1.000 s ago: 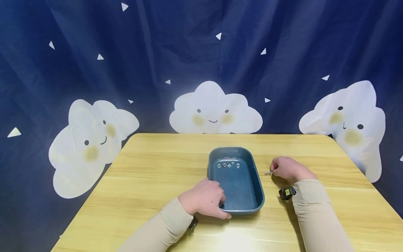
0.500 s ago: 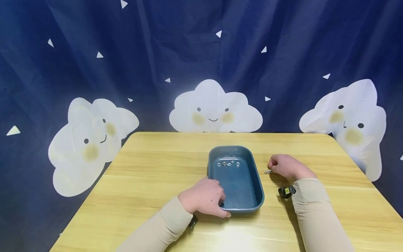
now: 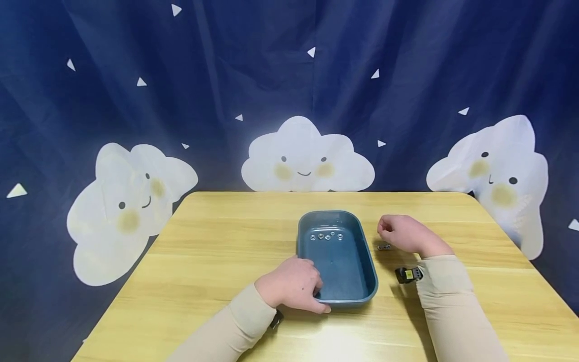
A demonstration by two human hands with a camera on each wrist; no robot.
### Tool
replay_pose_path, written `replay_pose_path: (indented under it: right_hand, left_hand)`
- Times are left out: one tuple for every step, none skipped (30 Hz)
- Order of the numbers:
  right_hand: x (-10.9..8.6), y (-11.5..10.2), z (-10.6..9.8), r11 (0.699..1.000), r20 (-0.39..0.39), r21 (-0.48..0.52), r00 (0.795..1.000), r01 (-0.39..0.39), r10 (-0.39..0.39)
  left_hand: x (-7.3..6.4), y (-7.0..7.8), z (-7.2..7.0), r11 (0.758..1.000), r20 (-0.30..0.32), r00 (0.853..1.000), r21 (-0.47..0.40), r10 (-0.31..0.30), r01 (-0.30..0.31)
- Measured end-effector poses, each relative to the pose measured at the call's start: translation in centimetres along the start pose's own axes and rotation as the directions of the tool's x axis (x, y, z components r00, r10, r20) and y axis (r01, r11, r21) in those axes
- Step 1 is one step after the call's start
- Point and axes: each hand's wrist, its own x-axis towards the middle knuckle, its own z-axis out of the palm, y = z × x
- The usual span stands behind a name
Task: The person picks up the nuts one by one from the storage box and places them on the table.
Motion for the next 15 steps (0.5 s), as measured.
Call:
replay_pose_path:
  right_hand:
    - [0.0, -0.3, -0.1, 1.000, -0.002, 0.005, 1.000, 0.004, -0.004]
    - [-0.1, -0.6, -0.2, 1.000, -0.003, 0.010, 1.000, 0.007, -0.007]
    - [-0.1, -0.8, -0.2, 1.000, -0.004, 0.016, 1.000, 0.009, -0.009]
    - [-0.1, -1.1, -0.3, 1.000, -0.003, 0.020, 1.000, 0.012, -0.012]
    - [-0.1, -1.3, -0.3, 1.000, -0.002, 0.025, 1.000, 0.012, -0.012]
    - [-0.1, -1.6, -0.4, 1.000, -0.001, 0.027, 1.000, 0.013, -0.013]
    - [-0.1, -1.8, -0.5, 0.999, 0.000, 0.027, 1.000, 0.018, -0.018]
    - [-0.1, -2.0, -0.5, 0.999, 0.001, 0.027, 1.000, 0.020, -0.021]
    - [-0.1, -2.2, -0.6, 0.999, 0.001, 0.025, 1.000, 0.028, -0.028]
    - [-0.1, -2.4, -0.7, 0.999, 0.002, 0.025, 0.999, 0.033, -0.033]
    - [-0.1, -2.7, -0.8, 0.999, 0.002, 0.023, 0.999, 0.037, -0.037]
    - [-0.1, -2.9, -0.8, 0.999, 0.003, 0.023, 0.999, 0.043, -0.043]
    - [-0.2, -3.2, -0.9, 0.999, 0.001, 0.020, 0.999, 0.050, -0.050]
    - [-0.2, -3.4, -1.0, 0.998, -0.001, 0.017, 0.998, 0.057, -0.057]
    - [-0.2, -3.7, -1.0, 0.998, -0.003, 0.012, 0.998, 0.066, -0.066]
  left_hand:
    - [0.0, 0.0, 0.0, 1.000, 0.003, 1.000, -0.001, -0.002, 0.002]
    - [-0.1, 0.0, 0.0, 1.000, 0.005, 1.000, -0.001, -0.003, 0.003]
    - [-0.1, 0.0, 0.0, 1.000, 0.008, 1.000, -0.002, -0.005, 0.005]
    - [-0.1, 0.0, 0.0, 1.000, 0.009, 1.000, -0.003, -0.007, 0.007]
    - [-0.1, 0.0, 0.1, 1.000, 0.008, 1.000, -0.003, -0.008, 0.008]
    - [-0.1, 0.0, 0.1, 1.000, 0.007, 1.000, -0.002, -0.009, 0.009]
    - [-0.1, 0.0, 0.1, 1.000, 0.006, 1.000, 0.000, -0.009, 0.009]
    - [-0.1, 0.0, 0.1, 1.000, 0.004, 1.000, 0.001, -0.010, 0.010]
    - [-0.1, 0.0, 0.1, 1.000, 0.002, 1.000, 0.001, -0.010, 0.010]
    - [-0.1, 0.0, 0.1, 1.000, 0.000, 1.000, 0.003, -0.009, 0.009]
    - [-0.1, 0.0, 0.1, 1.000, -0.001, 1.000, 0.005, -0.008, 0.008]
    - [-0.1, 0.0, 0.0, 1.000, 0.000, 1.000, 0.005, -0.008, 0.008]
    - [-0.1, 0.0, 0.0, 1.000, 0.002, 1.000, 0.003, -0.008, 0.008]
    - [-0.1, 0.0, -0.1, 1.000, 0.002, 1.000, 0.003, -0.008, 0.008]
    - [-0.1, 0.0, -0.1, 1.000, 0.002, 1.000, 0.003, -0.007, 0.007]
